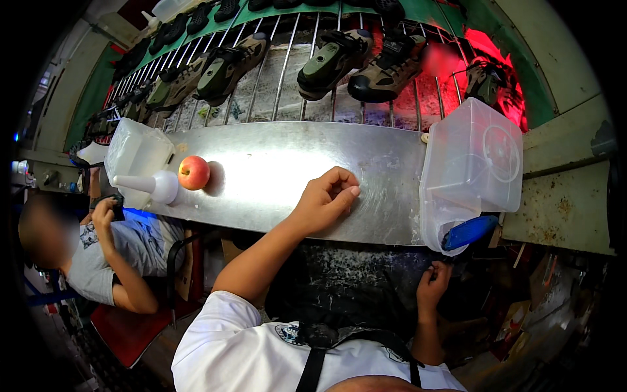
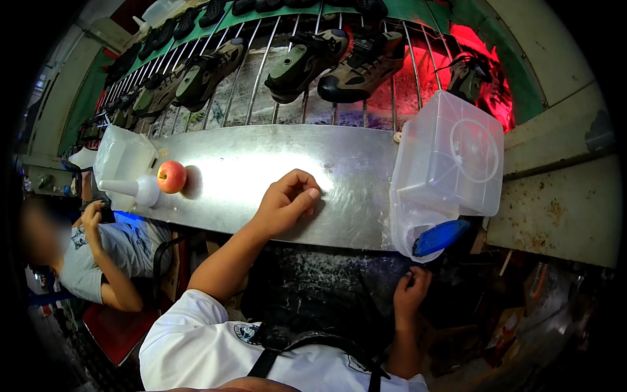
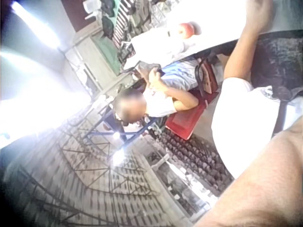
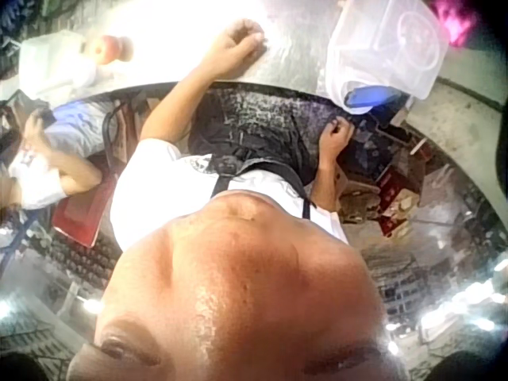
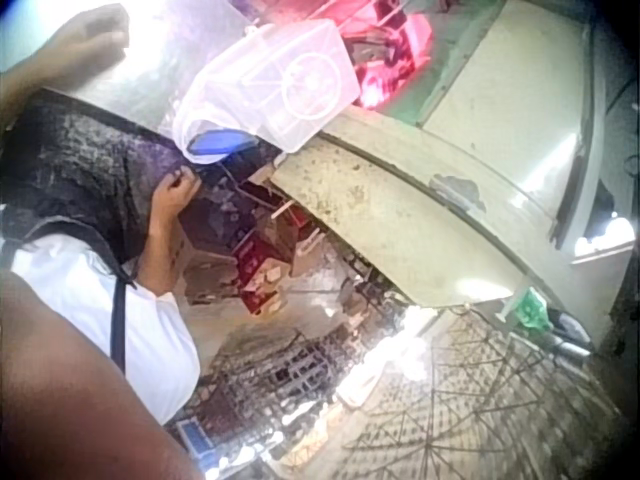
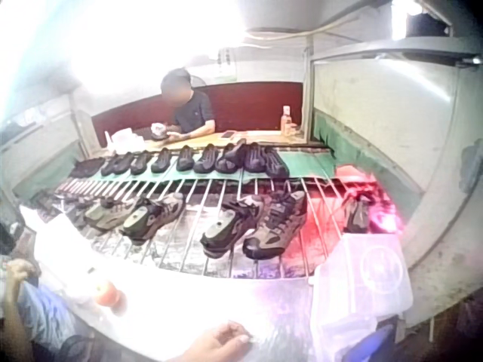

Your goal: The person applies adhesive to the edges and soles of several shoes using a brush, dipping the brush into a plastic container, pours liquid into the container from a bottle, and then places the shoes onto a metal rack.

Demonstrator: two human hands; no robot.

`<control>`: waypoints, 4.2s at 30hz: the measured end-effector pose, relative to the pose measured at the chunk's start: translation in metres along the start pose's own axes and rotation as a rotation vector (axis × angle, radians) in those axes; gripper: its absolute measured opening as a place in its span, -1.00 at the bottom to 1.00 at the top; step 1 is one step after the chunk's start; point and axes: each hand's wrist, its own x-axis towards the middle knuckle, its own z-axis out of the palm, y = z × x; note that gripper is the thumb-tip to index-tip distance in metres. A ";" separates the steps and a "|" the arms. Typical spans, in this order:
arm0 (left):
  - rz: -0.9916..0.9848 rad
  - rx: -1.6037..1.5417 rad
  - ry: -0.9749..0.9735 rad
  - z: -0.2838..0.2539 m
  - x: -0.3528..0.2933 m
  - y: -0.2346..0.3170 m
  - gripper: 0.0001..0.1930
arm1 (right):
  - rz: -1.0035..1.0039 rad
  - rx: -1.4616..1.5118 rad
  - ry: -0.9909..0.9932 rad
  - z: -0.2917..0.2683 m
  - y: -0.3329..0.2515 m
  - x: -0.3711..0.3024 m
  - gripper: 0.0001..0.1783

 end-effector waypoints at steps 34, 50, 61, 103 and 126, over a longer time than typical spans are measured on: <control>-0.036 0.106 -0.057 -0.011 -0.002 -0.009 -0.84 | -0.087 -0.012 0.069 0.000 -0.017 0.003 -0.82; 0.023 0.285 -0.007 -0.015 -0.005 -0.004 -0.76 | -0.108 -0.047 0.059 0.002 -0.014 0.001 -0.83; 0.123 0.124 -0.001 -0.014 -0.004 -0.011 -0.48 | -0.214 0.026 0.146 -0.024 -0.046 0.019 -0.81; 0.390 0.315 0.082 0.024 -0.005 0.003 -0.76 | -0.743 -0.122 0.220 -0.048 -0.128 0.069 -0.60; 0.896 0.026 -0.012 0.108 0.050 0.066 -0.85 | -0.545 -0.114 0.372 -0.063 -0.095 0.093 -0.82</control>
